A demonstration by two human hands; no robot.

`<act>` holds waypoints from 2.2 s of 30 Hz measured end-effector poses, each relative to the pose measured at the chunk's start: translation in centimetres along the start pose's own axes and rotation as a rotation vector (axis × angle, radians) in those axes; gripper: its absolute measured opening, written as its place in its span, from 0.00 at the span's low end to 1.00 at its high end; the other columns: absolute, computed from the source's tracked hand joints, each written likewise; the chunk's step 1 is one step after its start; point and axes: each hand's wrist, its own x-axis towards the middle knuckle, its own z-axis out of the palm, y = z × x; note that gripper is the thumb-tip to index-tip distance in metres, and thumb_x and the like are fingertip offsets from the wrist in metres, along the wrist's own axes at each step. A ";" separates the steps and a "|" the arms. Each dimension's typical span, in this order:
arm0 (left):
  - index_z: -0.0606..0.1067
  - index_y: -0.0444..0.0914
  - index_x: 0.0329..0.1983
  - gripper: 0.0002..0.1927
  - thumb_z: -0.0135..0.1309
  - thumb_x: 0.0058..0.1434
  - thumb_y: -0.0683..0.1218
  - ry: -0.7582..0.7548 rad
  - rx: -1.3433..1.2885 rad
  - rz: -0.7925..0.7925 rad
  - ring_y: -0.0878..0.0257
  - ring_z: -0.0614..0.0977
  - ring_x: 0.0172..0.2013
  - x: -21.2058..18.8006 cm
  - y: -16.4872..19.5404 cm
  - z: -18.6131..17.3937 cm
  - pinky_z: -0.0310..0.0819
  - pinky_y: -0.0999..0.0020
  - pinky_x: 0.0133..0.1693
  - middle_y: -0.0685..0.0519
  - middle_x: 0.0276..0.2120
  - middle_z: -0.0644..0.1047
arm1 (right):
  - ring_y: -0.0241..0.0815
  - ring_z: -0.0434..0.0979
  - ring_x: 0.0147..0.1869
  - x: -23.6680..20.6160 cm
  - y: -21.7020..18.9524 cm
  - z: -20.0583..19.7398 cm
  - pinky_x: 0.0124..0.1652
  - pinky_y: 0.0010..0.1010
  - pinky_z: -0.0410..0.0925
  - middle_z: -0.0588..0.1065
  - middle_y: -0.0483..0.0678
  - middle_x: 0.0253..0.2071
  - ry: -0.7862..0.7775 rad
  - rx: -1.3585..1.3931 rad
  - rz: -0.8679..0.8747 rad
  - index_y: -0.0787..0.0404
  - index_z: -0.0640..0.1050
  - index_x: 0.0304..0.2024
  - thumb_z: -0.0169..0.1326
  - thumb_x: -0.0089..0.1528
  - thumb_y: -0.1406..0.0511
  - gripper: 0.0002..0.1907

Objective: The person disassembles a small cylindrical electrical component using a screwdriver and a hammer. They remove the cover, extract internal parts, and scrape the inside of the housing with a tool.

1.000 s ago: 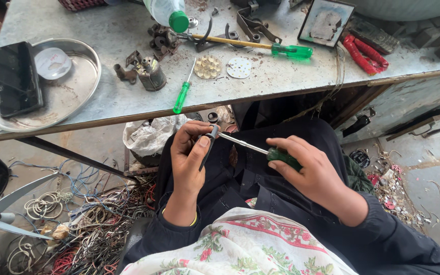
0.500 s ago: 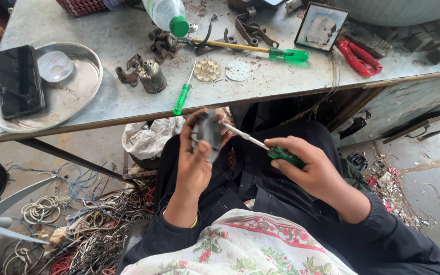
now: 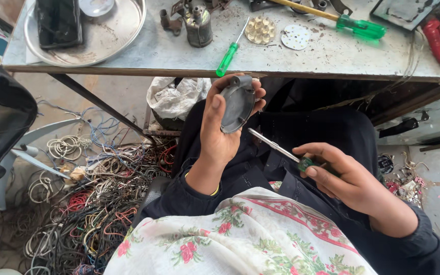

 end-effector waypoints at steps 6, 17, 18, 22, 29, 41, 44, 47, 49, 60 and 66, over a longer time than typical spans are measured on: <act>0.66 0.34 0.67 0.29 0.51 0.76 0.60 -0.022 0.030 -0.007 0.50 0.79 0.57 0.1 0.0 -0.2 0.75 0.52 0.62 0.38 0.56 0.74 | 0.25 0.57 0.21 0.8 0.2 0.4 0.21 0.22 0.54 0.64 0.37 0.21 -0.036 0.112 0.076 0.65 0.73 0.63 0.49 0.67 0.66 0.22; 0.66 0.33 0.64 0.24 0.52 0.76 0.56 -0.037 -0.010 0.002 0.50 0.78 0.58 0.0 -1.0 -1.0 0.74 0.52 0.63 0.37 0.56 0.75 | 0.26 0.57 0.21 1.3 1.5 0.2 0.20 0.22 0.53 0.63 0.36 0.21 -0.048 0.176 0.120 0.66 0.72 0.64 0.48 0.68 0.66 0.22; 0.66 0.33 0.63 0.23 0.52 0.76 0.54 -0.043 -0.021 0.006 0.50 0.78 0.58 -0.1 -1.0 -1.1 0.73 0.52 0.63 0.38 0.56 0.75 | 0.26 0.57 0.21 1.3 1.6 0.2 0.20 0.22 0.53 0.63 0.36 0.21 -0.043 0.199 0.142 0.65 0.72 0.64 0.48 0.68 0.66 0.22; 0.69 0.29 0.59 0.19 0.50 0.72 0.46 -0.043 -0.014 0.031 0.44 0.78 0.62 0.0 -1.4 -1.0 0.71 0.46 0.68 0.36 0.57 0.75 | 0.26 0.59 0.21 1.5 2.3 0.1 0.20 0.22 0.54 0.67 0.38 0.24 -0.072 0.277 0.210 0.64 0.72 0.63 0.51 0.67 0.64 0.22; 0.70 0.23 0.54 0.20 0.46 0.69 0.46 0.063 -0.017 0.045 0.41 0.78 0.57 -0.3 -2.6 0.1 0.73 0.47 0.64 0.34 0.54 0.73 | 0.25 0.65 0.24 1.2 3.2 0.4 0.24 0.20 0.62 0.79 0.43 0.36 -0.083 0.279 0.099 0.61 0.71 0.69 0.51 0.70 0.62 0.25; 0.70 0.26 0.54 0.20 0.48 0.69 0.48 0.165 -0.004 -0.010 0.41 0.78 0.57 -0.5 -3.6 0.7 0.72 0.48 0.62 0.35 0.51 0.74 | 0.46 0.79 0.47 0.6 1.2 -0.4 0.47 0.36 0.71 0.78 0.52 0.43 0.012 -0.198 -0.273 0.61 0.74 0.66 0.55 0.69 0.67 0.22; 0.70 0.26 0.54 0.21 0.48 0.69 0.49 0.179 0.003 -0.028 0.42 0.77 0.57 -0.4 -3.7 0.6 0.71 0.48 0.63 0.35 0.52 0.74 | 0.48 0.78 0.42 0.4 0.5 -0.3 0.43 0.36 0.70 0.75 0.51 0.38 0.044 -0.276 -0.274 0.60 0.74 0.67 0.56 0.68 0.68 0.23; 0.70 0.27 0.55 0.21 0.48 0.70 0.50 0.197 -0.007 -0.042 0.42 0.77 0.57 -0.4 -3.8 0.5 0.71 0.48 0.63 0.36 0.52 0.74 | 0.49 0.78 0.39 0.2 0.1 -0.2 0.38 0.36 0.70 0.74 0.50 0.37 0.081 -0.350 -0.291 0.58 0.74 0.67 0.57 0.67 0.68 0.24; 0.70 0.28 0.55 0.21 0.48 0.70 0.50 0.209 -0.038 -0.038 0.42 0.77 0.58 -0.3 -3.9 0.4 0.71 0.48 0.63 0.37 0.53 0.74 | 0.49 0.78 0.37 0.1 -0.1 -0.1 0.36 0.36 0.70 0.74 0.50 0.38 0.105 -0.431 -0.314 0.57 0.73 0.67 0.58 0.66 0.68 0.25; 0.71 0.32 0.59 0.22 0.48 0.74 0.55 0.280 -0.270 -0.082 0.44 0.76 0.58 0.4 -4.0 0.9 0.68 0.48 0.64 0.36 0.54 0.75 | 0.49 0.78 0.38 1.9 1.0 -1.6 0.36 0.38 0.70 0.73 0.49 0.41 0.384 -0.781 -0.473 0.58 0.76 0.52 0.63 0.59 0.68 0.18; 0.66 0.28 0.64 0.31 0.44 0.71 0.58 0.278 -0.216 -0.254 0.47 0.74 0.61 0.4 -5.2 3.2 0.65 0.51 0.67 0.37 0.57 0.73 | 0.50 0.79 0.39 1.7 1.8 -1.2 0.36 0.37 0.73 0.73 0.49 0.39 0.321 -0.518 -0.426 0.58 0.78 0.51 0.64 0.55 0.71 0.21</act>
